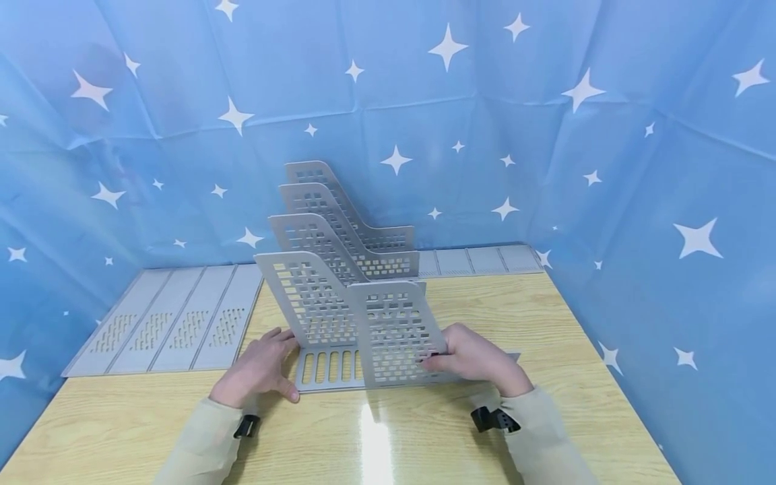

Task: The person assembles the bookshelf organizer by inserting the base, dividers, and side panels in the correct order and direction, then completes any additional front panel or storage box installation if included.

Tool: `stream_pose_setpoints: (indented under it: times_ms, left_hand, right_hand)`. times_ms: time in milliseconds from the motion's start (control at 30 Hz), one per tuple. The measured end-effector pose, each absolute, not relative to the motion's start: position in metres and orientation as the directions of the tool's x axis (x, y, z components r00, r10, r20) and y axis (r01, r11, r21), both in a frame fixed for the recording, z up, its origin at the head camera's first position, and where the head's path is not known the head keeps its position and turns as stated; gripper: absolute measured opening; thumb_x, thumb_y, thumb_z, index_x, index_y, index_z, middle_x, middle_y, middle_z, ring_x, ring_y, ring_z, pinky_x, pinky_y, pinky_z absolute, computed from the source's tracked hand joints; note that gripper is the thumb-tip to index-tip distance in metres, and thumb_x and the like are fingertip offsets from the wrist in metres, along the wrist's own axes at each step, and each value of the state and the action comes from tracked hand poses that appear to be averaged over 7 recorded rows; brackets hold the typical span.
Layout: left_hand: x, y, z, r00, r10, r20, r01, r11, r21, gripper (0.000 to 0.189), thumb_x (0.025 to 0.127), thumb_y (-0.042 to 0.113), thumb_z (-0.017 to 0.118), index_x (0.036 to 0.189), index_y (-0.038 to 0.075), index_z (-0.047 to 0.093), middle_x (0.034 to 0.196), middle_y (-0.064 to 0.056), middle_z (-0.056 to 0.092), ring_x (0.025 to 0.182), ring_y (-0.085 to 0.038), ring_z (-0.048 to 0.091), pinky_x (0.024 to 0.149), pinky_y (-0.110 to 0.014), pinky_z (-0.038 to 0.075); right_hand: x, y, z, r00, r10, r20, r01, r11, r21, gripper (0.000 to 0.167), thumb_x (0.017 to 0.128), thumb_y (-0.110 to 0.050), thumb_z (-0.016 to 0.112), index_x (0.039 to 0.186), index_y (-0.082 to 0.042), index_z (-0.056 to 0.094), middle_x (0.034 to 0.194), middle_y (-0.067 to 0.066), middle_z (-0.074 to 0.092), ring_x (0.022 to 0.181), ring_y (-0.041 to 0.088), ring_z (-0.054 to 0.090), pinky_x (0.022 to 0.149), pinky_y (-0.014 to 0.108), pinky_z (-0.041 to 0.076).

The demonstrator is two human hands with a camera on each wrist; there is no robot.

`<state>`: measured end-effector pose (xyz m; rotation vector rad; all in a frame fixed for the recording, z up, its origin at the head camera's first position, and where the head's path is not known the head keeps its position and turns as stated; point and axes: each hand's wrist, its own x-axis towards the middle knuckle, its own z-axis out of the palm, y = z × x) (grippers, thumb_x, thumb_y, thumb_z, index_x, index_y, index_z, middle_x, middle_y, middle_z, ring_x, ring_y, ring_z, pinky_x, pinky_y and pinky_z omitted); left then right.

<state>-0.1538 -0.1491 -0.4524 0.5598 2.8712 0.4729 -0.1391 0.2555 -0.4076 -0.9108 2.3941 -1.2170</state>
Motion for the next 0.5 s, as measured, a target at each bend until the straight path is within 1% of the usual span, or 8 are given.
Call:
stream_pose_setpoints:
  times_ms: [33, 100, 167, 233, 300, 333, 400, 500]
  left_hand:
    - [-0.154, -0.15, -0.453, -0.913, 0.393, -0.11, 0.337, 0.878, 0.34, 0.122, 0.046, 0.044, 0.1, 0.153, 0.01, 0.051, 0.162, -0.014, 0.042, 0.144, -0.053, 0.037, 0.108, -0.075, 0.035]
    - [-0.154, -0.15, -0.454, -0.912, 0.395, -0.109, 0.339, 0.877, 0.339, 0.123, 0.046, 0.045, 0.099, 0.154, 0.01, 0.05, 0.162, -0.014, 0.042, 0.144, -0.053, 0.037, 0.108, -0.075, 0.035]
    - [-0.154, -0.151, -0.454, -0.911, 0.399, -0.107, 0.343, 0.875, 0.341, 0.124, 0.046, 0.046, 0.099, 0.154, 0.01, 0.05, 0.162, -0.014, 0.042, 0.144, -0.053, 0.037, 0.108, -0.076, 0.035]
    - [-0.154, -0.151, -0.455, -0.91, 0.401, -0.109, 0.343, 0.873, 0.346, 0.124, 0.046, 0.046, 0.099, 0.154, 0.01, 0.05, 0.162, -0.014, 0.042, 0.144, -0.053, 0.036, 0.108, -0.076, 0.034]
    - [-0.153, -0.151, -0.455, -0.909, 0.403, -0.112, 0.343, 0.872, 0.349, 0.123, 0.047, 0.045, 0.099, 0.154, 0.01, 0.049, 0.162, -0.014, 0.041, 0.144, -0.053, 0.036, 0.108, -0.076, 0.034]
    - [-0.153, -0.151, -0.455, -0.908, 0.403, -0.112, 0.344, 0.872, 0.349, 0.123, 0.047, 0.045, 0.099, 0.154, 0.01, 0.049, 0.162, -0.014, 0.041, 0.144, -0.053, 0.036, 0.108, -0.076, 0.034]
    - [-0.153, -0.151, -0.454, -0.908, 0.404, -0.111, 0.346, 0.872, 0.345, 0.123, 0.048, 0.045, 0.099, 0.154, 0.01, 0.049, 0.162, -0.014, 0.041, 0.144, -0.053, 0.036, 0.108, -0.076, 0.034]
    - [-0.153, -0.151, -0.453, -0.907, 0.408, -0.107, 0.353, 0.873, 0.336, 0.123, 0.048, 0.046, 0.099, 0.155, 0.01, 0.049, 0.162, -0.015, 0.041, 0.144, -0.053, 0.037, 0.108, -0.075, 0.036]
  right_hand:
    - [-0.139, 0.254, -0.407, -0.757, -0.654, 0.003, -0.395, 0.454, -0.799, 0.013, 0.095, -0.008, 0.072, 0.085, -0.001, 0.076, 0.062, -0.012, 0.047, 0.053, -0.003, 0.029, 0.049, 0.018, 0.028]
    - [-0.138, 0.256, -0.403, -0.751, -0.66, -0.01, -0.416, 0.485, -0.77, 0.016, 0.095, -0.012, 0.074, 0.08, -0.005, 0.073, 0.064, -0.015, 0.044, 0.054, -0.003, 0.032, 0.05, 0.018, 0.031]
    - [-0.138, 0.267, -0.398, -0.742, -0.67, -0.022, -0.443, 0.515, -0.734, 0.023, 0.094, -0.015, 0.075, 0.074, -0.008, 0.066, 0.065, -0.012, 0.044, 0.056, -0.002, 0.033, 0.052, 0.02, 0.033]
    - [-0.138, 0.284, -0.392, -0.732, -0.681, -0.034, -0.465, 0.535, -0.706, 0.018, 0.095, -0.016, 0.075, 0.08, -0.007, 0.069, 0.071, -0.009, 0.055, 0.062, -0.003, 0.043, 0.056, 0.02, 0.042]
    - [-0.136, 0.304, -0.388, -0.734, -0.676, -0.062, -0.456, 0.559, -0.693, 0.013, 0.095, -0.016, 0.074, 0.089, -0.004, 0.075, 0.083, -0.003, 0.067, 0.07, -0.003, 0.052, 0.062, 0.022, 0.048]
    - [-0.135, 0.314, -0.386, -0.744, -0.663, -0.081, -0.437, 0.576, -0.691, 0.013, 0.095, -0.015, 0.074, 0.094, -0.003, 0.077, 0.088, 0.0, 0.071, 0.074, -0.002, 0.057, 0.064, 0.022, 0.05]
    - [-0.133, 0.331, -0.382, -0.772, -0.623, -0.123, -0.388, 0.616, -0.686, 0.018, 0.094, -0.015, 0.075, 0.108, -0.005, 0.081, 0.104, 0.004, 0.077, 0.084, -0.001, 0.064, 0.069, 0.025, 0.055]
    - [-0.13, 0.346, -0.379, -0.813, -0.556, -0.175, -0.326, 0.683, -0.654, 0.014, 0.092, -0.015, 0.077, 0.101, -0.007, 0.083, 0.098, 0.001, 0.078, 0.08, -0.003, 0.06, 0.066, 0.024, 0.051]
